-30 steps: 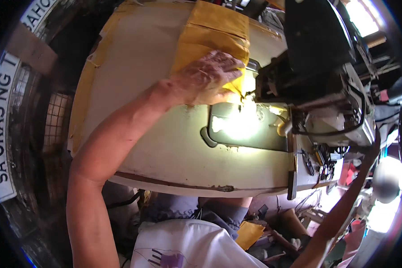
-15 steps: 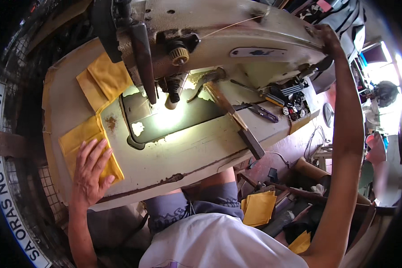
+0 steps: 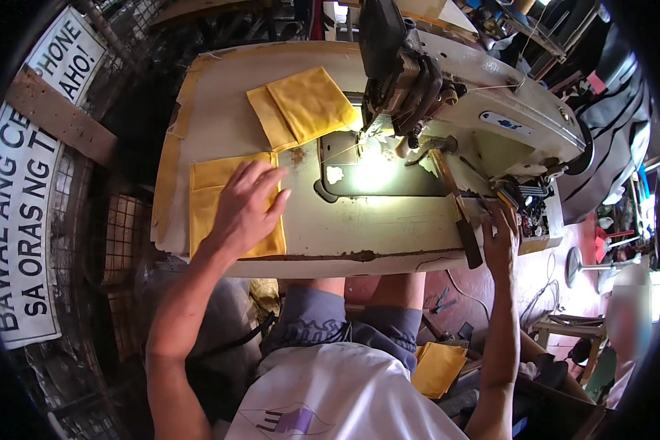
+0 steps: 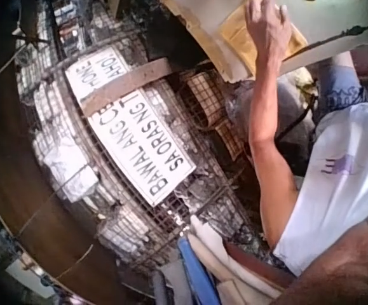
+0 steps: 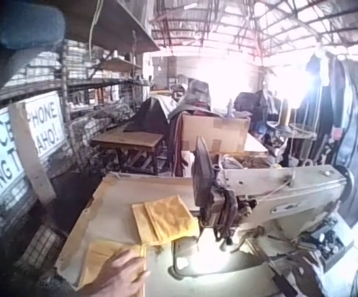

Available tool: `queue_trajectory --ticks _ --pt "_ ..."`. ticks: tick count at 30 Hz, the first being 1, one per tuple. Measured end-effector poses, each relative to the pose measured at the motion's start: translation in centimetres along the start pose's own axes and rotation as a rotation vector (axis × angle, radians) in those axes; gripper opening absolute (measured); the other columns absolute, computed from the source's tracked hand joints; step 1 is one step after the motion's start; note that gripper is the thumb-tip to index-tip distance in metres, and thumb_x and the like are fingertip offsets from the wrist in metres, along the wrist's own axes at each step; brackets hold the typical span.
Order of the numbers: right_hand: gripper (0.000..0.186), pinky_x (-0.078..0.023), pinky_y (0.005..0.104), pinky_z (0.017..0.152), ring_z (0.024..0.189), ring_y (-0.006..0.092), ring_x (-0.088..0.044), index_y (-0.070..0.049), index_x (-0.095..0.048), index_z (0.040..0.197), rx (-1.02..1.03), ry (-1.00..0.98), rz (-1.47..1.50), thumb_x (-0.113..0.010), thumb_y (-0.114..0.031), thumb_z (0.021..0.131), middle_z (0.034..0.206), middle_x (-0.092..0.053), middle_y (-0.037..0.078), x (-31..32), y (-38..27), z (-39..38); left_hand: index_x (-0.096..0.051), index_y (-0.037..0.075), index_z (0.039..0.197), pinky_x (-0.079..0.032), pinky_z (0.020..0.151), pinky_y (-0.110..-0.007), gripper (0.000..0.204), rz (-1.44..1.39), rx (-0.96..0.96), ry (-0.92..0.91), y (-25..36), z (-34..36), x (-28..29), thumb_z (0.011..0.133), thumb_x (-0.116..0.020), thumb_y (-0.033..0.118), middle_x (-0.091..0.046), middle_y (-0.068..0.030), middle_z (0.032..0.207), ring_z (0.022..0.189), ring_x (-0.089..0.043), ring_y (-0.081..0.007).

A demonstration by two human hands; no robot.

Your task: Assembling and sewing yellow leather pouches using an industrial sewing machine and a hammer.

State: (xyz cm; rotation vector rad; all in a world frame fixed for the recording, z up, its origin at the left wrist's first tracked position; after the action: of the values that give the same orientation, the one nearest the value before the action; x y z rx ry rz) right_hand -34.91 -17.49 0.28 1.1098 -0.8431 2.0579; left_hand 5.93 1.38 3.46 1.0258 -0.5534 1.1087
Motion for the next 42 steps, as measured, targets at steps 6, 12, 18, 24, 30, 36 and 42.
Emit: queue_trajectory --ticks 6,12,18,24,30,36,42 --pt "0.021 -0.049 0.0416 0.084 0.100 0.0349 -0.059 -0.003 -0.064 0.110 0.134 0.012 -0.181 -0.058 -0.005 0.090 0.108 -0.062 0.015 -0.2 -0.5 0.8 -0.066 0.003 0.095 -0.050 0.078 -0.042 0.013 0.265 0.029 -0.067 -0.7 1.6 -3.4 0.082 -0.067 0.006 -0.056 -0.0114 0.088 0.089 -0.057 -0.0311" --pt "0.026 -0.052 0.0402 0.077 0.091 0.0338 -0.062 -0.004 -0.062 0.113 -0.081 -0.196 0.527 -0.053 0.003 0.090 0.100 -0.063 0.017 1.0 -14.2 1.4 -0.069 0.002 0.091 -0.047 0.071 -0.028 0.013 -0.423 0.332 -0.069 -1.8 2.5 -2.1 0.089 -0.069 0.016 -0.063 -0.0054 0.082 0.074 -0.059 -0.0137" --pt "0.028 -0.051 0.0438 0.071 0.080 0.0372 -0.065 -0.001 -0.056 0.107 0.101 -0.399 0.679 -0.069 -0.014 0.086 0.091 -0.063 0.021 -5.4 -23.1 4.1 -0.070 0.002 0.093 -0.046 0.076 -0.024 0.018 -0.761 0.377 -0.062 -2.9 2.1 -3.2 0.091 -0.070 0.020 -0.066 0.0010 0.085 0.083 -0.056 -0.0058" --pt "0.022 -0.052 0.0442 0.073 0.082 0.0388 -0.064 0.000 -0.060 0.095 0.146 -0.350 0.677 -0.071 -0.013 0.082 0.085 -0.065 0.021 -7.7 -24.4 6.2 -0.070 -0.001 0.096 -0.049 0.077 -0.030 0.021 -0.753 0.330 -0.043 -2.6 2.4 -3.3 0.091 -0.069 0.020 -0.067 -0.0073 0.085 0.082 -0.062 -0.0132" --pt "0.016 -0.052 0.0435 0.072 0.082 0.0377 -0.064 -0.001 -0.061 0.091 0.333 -0.536 0.652 -0.068 -0.014 0.086 0.087 -0.065 0.019 -6.5 -25.7 6.6 -0.069 -0.001 0.096 -0.049 0.077 -0.031 0.022 -0.743 0.322 -0.031 -2.9 1.9 -3.3 0.092 -0.067 0.021 -0.066 -0.0086 0.086 0.083 -0.063 -0.0158" --pt "0.037 -0.056 0.0417 0.062 0.081 0.0317 -0.066 -0.009 -0.059 0.109 0.094 0.158 0.136 -0.078 -0.020 0.079 0.090 -0.062 0.010 -1.7 -14.7 1.9 -0.066 0.002 0.103 -0.047 0.071 -0.027 0.015 -0.662 0.133 -0.070 -1.8 2.1 -3.6 0.093 -0.064 0.013 -0.061 -0.0054 0.093 0.076 -0.057 -0.0133" --pt "0.044 -0.052 0.0419 0.067 0.083 0.0320 -0.063 -0.008 -0.056 0.117 -0.091 0.089 -0.186 -0.074 -0.027 0.081 0.104 -0.057 0.012 -2.8 -6.3 0.8 -0.064 0.003 0.110 -0.049 0.072 -0.030 0.022 -0.354 -0.016 -0.230 -4.4 0.4 1.1 0.088 -0.061 0.004 -0.063 -0.0090 0.097 0.086 -0.060 -0.0176"
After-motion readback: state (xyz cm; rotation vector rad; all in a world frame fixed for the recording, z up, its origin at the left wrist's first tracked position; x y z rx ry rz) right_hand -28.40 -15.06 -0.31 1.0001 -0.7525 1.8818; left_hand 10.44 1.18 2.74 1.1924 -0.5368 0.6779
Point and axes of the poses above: each hand's wrist, its own z-axis towards the middle knuckle, its own x-axis out of the back of the hand, y = z × x, the point moved 1 cm from there along z, towards the middle knuckle
